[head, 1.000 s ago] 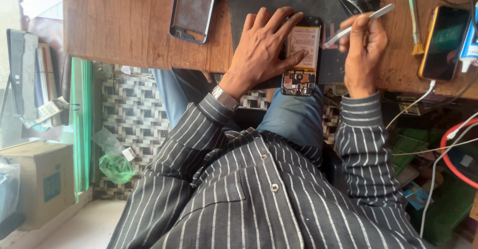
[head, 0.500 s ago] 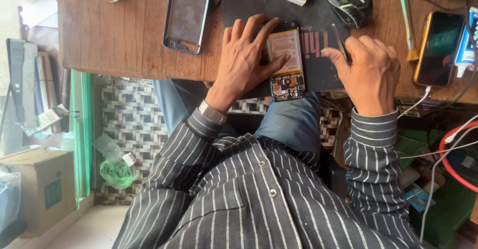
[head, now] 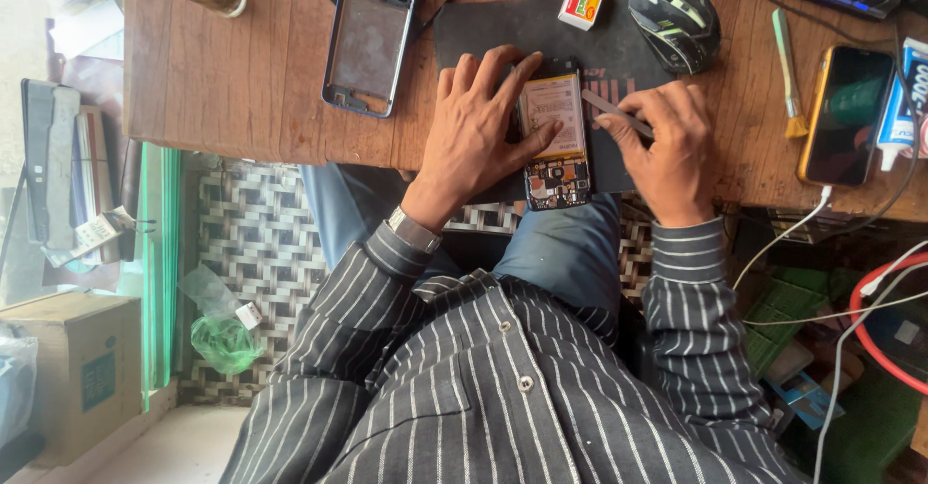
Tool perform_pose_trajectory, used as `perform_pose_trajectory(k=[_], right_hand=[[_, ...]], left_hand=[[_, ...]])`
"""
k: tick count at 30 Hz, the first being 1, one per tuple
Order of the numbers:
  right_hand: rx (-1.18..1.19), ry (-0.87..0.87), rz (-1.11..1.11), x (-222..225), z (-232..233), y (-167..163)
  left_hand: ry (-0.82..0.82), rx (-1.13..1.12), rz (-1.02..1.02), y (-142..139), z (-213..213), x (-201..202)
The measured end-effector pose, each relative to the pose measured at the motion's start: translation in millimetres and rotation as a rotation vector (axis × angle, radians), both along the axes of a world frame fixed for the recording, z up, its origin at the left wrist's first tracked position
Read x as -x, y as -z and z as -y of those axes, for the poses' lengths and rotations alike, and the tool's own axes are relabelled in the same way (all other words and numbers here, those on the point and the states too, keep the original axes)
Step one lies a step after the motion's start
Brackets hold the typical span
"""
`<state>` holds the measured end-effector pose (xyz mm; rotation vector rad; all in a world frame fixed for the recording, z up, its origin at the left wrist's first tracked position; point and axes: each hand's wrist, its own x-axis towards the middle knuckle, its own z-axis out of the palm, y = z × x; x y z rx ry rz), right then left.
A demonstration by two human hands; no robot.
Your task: The person uses tweezers to manipulate small components on a disassembled smartphone motherboard. They open a drawer to retrieve a small part, then continue adjusting internal connections and components on the phone.
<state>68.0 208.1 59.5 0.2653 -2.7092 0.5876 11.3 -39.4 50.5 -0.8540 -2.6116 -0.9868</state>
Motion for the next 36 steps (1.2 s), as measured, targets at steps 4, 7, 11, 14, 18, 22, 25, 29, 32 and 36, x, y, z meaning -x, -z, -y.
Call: perform_pose_trajectory(k=[4,7,11,14,18,22,25,29,32,36], right_hand=[[-0.003,0.031,-0.047,-0.1,5.1,4.9],[0.002,0.024,-0.056,-2.7,3.7,5.7],[0.049,0.025,-0.038,-3.0,1.1,7.5],[0.037,0.023,-0.043,-2.5,-1.0,8.1],[0.03,0.026,-0.04,-2.7,-2.1,7.0],[0.075,0.027,-0.023,-2.4,-2.5,3.7],[0.123,0.009,-0.004,-1.5,-3.1,1.0],[0.127,0.008,-0.009,-0.4,-1.9,1.0],[0.117,0.01,-0.016,-0.4,-2.1,1.5],[0.092,0.011,-0.029,-0.1,-1.9,3.0]], left_hand=[[0.005,-0.002,0.01,-0.3,0.1,-0.2],[0.001,0.009,-0.014,0.3,1.2,-1.5],[0.002,0.009,-0.004,0.6,1.2,-2.0],[0.0,-0.003,-0.001,0.8,-0.3,-2.4],[-0.002,-0.021,-0.013,1.5,-1.5,-1.8],[-0.012,-0.03,-0.025,2.3,-2.8,-2.5],[-0.016,-0.029,-0.025,2.5,-4.1,-3.0],[-0.009,-0.026,-0.025,2.1,-4.7,-3.6],[0.0,-0.024,-0.027,0.8,-4.7,-4.3],[0.01,-0.008,-0.032,-1.7,-3.6,-4.3]])
